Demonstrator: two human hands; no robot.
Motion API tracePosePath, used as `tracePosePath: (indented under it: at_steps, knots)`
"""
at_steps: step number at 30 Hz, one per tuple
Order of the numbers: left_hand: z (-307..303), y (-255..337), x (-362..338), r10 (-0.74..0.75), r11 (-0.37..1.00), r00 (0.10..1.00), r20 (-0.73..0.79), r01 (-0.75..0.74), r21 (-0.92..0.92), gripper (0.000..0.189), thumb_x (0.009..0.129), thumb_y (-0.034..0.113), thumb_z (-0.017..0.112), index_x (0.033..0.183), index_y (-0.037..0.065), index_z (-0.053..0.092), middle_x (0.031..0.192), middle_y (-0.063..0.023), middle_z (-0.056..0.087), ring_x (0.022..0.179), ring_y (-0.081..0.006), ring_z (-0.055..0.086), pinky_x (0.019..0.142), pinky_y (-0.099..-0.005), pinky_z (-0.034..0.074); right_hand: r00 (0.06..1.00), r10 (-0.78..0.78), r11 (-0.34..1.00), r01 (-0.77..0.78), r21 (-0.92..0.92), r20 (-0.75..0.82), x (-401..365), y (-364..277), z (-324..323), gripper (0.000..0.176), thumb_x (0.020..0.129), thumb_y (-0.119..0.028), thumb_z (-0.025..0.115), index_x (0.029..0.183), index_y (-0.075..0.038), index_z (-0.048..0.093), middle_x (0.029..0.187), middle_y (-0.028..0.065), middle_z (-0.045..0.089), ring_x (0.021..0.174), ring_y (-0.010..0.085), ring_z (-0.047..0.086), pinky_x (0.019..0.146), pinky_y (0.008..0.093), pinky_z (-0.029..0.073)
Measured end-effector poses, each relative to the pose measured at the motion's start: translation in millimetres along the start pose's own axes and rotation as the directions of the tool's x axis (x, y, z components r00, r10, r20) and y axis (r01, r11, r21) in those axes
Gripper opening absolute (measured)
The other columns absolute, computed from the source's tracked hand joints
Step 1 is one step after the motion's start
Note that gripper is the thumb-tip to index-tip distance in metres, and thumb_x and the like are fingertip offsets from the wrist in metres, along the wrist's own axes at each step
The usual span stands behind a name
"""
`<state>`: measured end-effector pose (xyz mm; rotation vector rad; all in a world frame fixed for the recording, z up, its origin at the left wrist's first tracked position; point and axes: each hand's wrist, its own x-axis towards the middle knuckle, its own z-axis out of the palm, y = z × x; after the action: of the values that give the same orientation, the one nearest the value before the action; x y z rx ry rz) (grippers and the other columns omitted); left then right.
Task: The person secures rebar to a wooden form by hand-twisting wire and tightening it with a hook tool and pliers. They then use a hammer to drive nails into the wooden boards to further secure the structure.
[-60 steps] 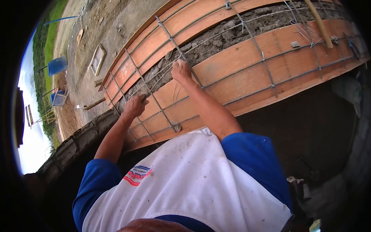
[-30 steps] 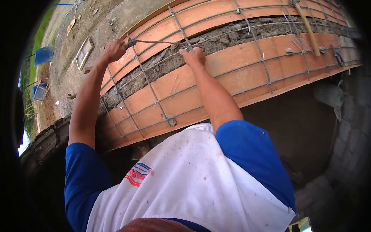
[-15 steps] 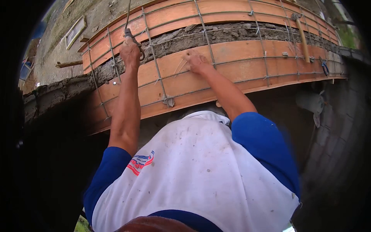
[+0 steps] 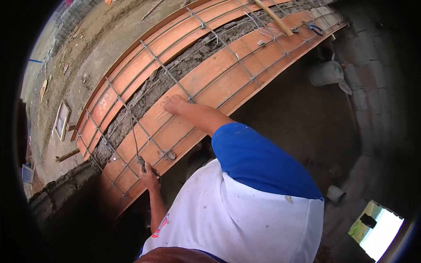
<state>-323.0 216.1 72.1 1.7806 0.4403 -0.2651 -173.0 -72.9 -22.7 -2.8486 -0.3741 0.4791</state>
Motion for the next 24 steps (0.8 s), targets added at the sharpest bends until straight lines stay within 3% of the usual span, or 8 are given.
tracePosePath:
  at_steps: [3, 6, 10, 15, 17, 21, 23, 24]
  knots:
    - [29, 9, 8, -0.100, 0.995, 0.995, 0.025, 0.100, 0.002, 0.025, 0.094, 0.026, 0.059, 0.081, 0.005, 0.053, 0.055, 0.0015, 0.048, 0.042, -0.0071, 0.045, 0.037, -0.0234, 0.035, 0.999, 0.041, 0.997, -0.042, 0.058, 0.020, -6, 8, 2, 0.019, 0.088, -0.009, 0.048, 0.101, -0.006, 0.060, 0.104, 0.0190, 0.064, 0.101, 0.0323, 0.063, 0.084, 0.0432, 0.051]
    - [69, 21, 19, 0.176, 0.968, 0.982, -0.075, -0.159, 0.192, 0.030, 0.090, 0.028, 0.064, 0.077, 0.002, 0.056, 0.057, 0.0000, 0.052, 0.046, -0.0076, 0.050, 0.041, -0.0273, 0.040, 0.995, -0.062, 0.998, 0.061, -0.016, -0.081, -6, 12, 2, 0.018, 0.088, -0.008, 0.049, 0.096, -0.003, 0.064, 0.099, 0.0210, 0.066, 0.091, 0.0371, 0.067, 0.073, 0.0449, 0.054]
    - [127, 37, -1, -0.002, 0.993, 0.992, -0.124, -0.013, -0.119, 0.031, 0.093, 0.032, 0.062, 0.084, 0.004, 0.056, 0.060, -0.0003, 0.052, 0.047, -0.0082, 0.050, 0.041, -0.0246, 0.040, 0.993, 0.000, 0.998, 0.006, 0.056, -0.116, -14, 18, -12, 0.018, 0.089, -0.008, 0.047, 0.099, -0.003, 0.060, 0.101, 0.0197, 0.065, 0.088, 0.0375, 0.066, 0.077, 0.0473, 0.053]
    - [189, 26, -26, -0.016, 0.979, 0.971, -0.239, -0.033, -0.199, 0.032, 0.094, 0.034, 0.062, 0.086, 0.003, 0.056, 0.061, -0.0009, 0.054, 0.046, -0.0094, 0.051, 0.040, -0.0257, 0.040, 0.770, 0.018, 0.959, 0.168, 0.230, -0.637, -28, 62, -12, 0.019, 0.092, -0.018, 0.049, 0.098, -0.001, 0.052, 0.094, 0.0205, 0.065, 0.081, 0.0402, 0.064, 0.074, 0.0467, 0.052]
    - [208, 31, -25, -0.042, 0.994, 0.977, -0.211, 0.019, -0.109, 0.035, 0.094, 0.037, 0.061, 0.085, 0.003, 0.057, 0.061, -0.0012, 0.054, 0.048, -0.0095, 0.051, 0.042, -0.0262, 0.040, 0.823, 0.319, 0.743, 0.091, 0.664, -0.470, -96, 78, -72, 0.020, 0.092, -0.020, 0.052, 0.096, 0.000, 0.053, 0.085, 0.0188, 0.065, 0.078, 0.0374, 0.064, 0.072, 0.0444, 0.051]
    - [223, 6, 10, -0.029, 0.946, 0.995, -0.091, 0.057, 0.318, 0.039, 0.091, 0.041, 0.061, 0.088, 0.002, 0.064, 0.068, -0.0045, 0.061, 0.055, -0.0167, 0.058, 0.051, -0.0317, 0.044, 0.860, 0.310, 0.481, 0.225, 0.847, -0.405, -236, 157, -92, 0.014, 0.091, -0.015, 0.053, 0.095, -0.003, 0.056, 0.076, 0.0141, 0.062, 0.073, 0.0316, 0.063, 0.068, 0.0406, 0.049]
    - [235, 22, 1, 0.258, 0.378, 0.964, -0.065, -0.039, 0.925, 0.055, 0.091, 0.049, 0.053, 0.120, 0.003, 0.059, 0.105, -0.0230, 0.065, 0.102, -0.0379, 0.060, 0.089, -0.0474, 0.045, 0.825, 0.369, 0.573, 0.161, 0.804, -0.429, -312, 196, -101, 0.012, 0.091, -0.014, 0.052, 0.096, -0.003, 0.054, 0.076, 0.0138, 0.060, 0.071, 0.0314, 0.062, 0.067, 0.0402, 0.049]
    - [257, 61, -29, 0.271, 0.321, 0.961, -0.048, -0.043, 0.946, 0.064, 0.091, 0.053, 0.050, 0.130, 0.002, 0.051, 0.122, -0.0278, 0.055, 0.117, -0.0394, 0.050, 0.096, -0.0510, 0.040, 0.793, 0.408, 0.562, 0.171, 0.809, -0.451, -342, 211, -101, 0.011, 0.091, -0.013, 0.052, 0.096, -0.003, 0.053, 0.076, 0.0139, 0.059, 0.071, 0.0316, 0.062, 0.066, 0.0402, 0.049]
